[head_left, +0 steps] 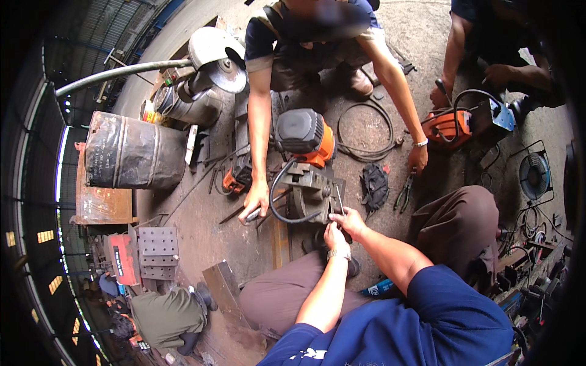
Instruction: The person uses a screwdriver to loosen and tighten screws on a small orange and grey machine while sitting on the floor. They reposition the machine and continue adjusting components with the screwdriver. Another person assists by holding the machine steady.
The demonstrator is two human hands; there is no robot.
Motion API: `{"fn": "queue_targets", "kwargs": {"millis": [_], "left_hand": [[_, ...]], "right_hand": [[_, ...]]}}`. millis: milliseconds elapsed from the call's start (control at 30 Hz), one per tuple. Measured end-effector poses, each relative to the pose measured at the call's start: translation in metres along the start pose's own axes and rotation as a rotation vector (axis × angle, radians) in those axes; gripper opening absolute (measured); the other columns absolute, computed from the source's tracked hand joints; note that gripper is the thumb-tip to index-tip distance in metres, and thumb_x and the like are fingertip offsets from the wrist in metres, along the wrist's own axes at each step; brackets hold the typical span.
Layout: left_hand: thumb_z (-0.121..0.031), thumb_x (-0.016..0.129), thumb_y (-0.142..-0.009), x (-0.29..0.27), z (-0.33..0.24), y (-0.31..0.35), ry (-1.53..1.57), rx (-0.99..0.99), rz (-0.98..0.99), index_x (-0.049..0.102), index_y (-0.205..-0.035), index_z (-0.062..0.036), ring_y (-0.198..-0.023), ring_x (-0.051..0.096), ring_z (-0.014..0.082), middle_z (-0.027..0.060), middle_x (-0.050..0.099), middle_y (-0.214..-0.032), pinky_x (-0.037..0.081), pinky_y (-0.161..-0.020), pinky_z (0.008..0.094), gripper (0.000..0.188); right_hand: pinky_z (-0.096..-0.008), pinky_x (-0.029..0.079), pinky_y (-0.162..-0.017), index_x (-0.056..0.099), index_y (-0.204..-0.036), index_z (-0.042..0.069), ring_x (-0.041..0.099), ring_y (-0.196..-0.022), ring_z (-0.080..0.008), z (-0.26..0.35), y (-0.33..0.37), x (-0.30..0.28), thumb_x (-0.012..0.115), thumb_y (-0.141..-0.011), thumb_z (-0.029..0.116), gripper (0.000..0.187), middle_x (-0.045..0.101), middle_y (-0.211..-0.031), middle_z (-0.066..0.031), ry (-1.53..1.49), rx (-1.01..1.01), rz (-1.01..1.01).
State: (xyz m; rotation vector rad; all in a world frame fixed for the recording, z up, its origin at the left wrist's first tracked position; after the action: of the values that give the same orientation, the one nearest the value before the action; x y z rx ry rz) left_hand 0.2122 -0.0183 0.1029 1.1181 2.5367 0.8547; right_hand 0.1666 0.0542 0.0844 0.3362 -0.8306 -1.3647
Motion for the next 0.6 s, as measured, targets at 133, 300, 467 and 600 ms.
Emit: {"fn": "queue_targets", "kwargs": {"millis": [133,300,467,600], "left_hand": [[-0.013,0.048,-0.092,-0.008,0.017,-0.018,-0.193,0.112,0.067,0.065,-0.097,0.0025,-0.086,0.060,0.0175,0.0079,0.065,-0.096,0.049,-0.077,0.0324,0.023],[-0.007,0.051,-0.092,0.002,0.009,-0.010,-0.523,0.208,-0.017,0.062,-0.115,0.0047,-0.089,0.063,0.0199,0.0136,0.067,-0.107,0.050,-0.079,0.0335,0.028],[-0.012,0.064,-0.087,-0.004,0.027,-0.034,-0.263,0.064,-0.069,0.064,-0.097,0.0044,-0.075,0.063,0.0213,0.0100,0.069,-0.089,0.051,-0.071,0.0365,0.019],[-0.015,0.068,-0.087,0.000,0.027,-0.038,-0.147,-0.038,-0.072,0.062,-0.089,-0.0030,-0.062,0.054,0.0109,0.0017,0.063,-0.077,0.045,-0.057,0.0282,0.014]], "right_hand": [[-0.0307,0.052,-0.076,0.053,-0.123,-0.006,0.063,-0.085,-0.0163,0.007,0.001,0.003,0.077,-0.082,0.014,0.052,0.068,-0.096,-0.0121,-0.059,-0.005,0.025],[-0.0311,0.052,-0.076,0.057,-0.119,-0.001,0.062,-0.088,-0.0155,0.003,0.005,-0.005,0.072,-0.087,0.016,0.039,0.068,-0.099,-0.0098,-0.126,-0.051,0.070],[-0.0310,0.051,-0.074,0.059,-0.114,0.001,0.060,-0.085,-0.0148,-0.001,0.009,-0.006,0.063,-0.094,0.020,0.028,0.066,-0.096,-0.0070,-0.047,0.007,0.013],[-0.0336,0.052,-0.062,0.056,-0.114,-0.004,0.063,-0.072,-0.0204,-0.004,0.015,-0.024,0.058,-0.087,0.004,0.028,0.064,-0.093,-0.0121,0.107,0.036,-0.118]]}}
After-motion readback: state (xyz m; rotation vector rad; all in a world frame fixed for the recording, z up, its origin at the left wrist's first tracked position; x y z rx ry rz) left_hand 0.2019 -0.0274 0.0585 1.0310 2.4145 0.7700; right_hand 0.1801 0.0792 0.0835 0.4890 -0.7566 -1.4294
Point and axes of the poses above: each hand's wrist, its own y-axis away from the middle knuckle, its own x-axis out of the palm, z = x × y, the point moved 2 cm from there along -y, towards the middle knuckle
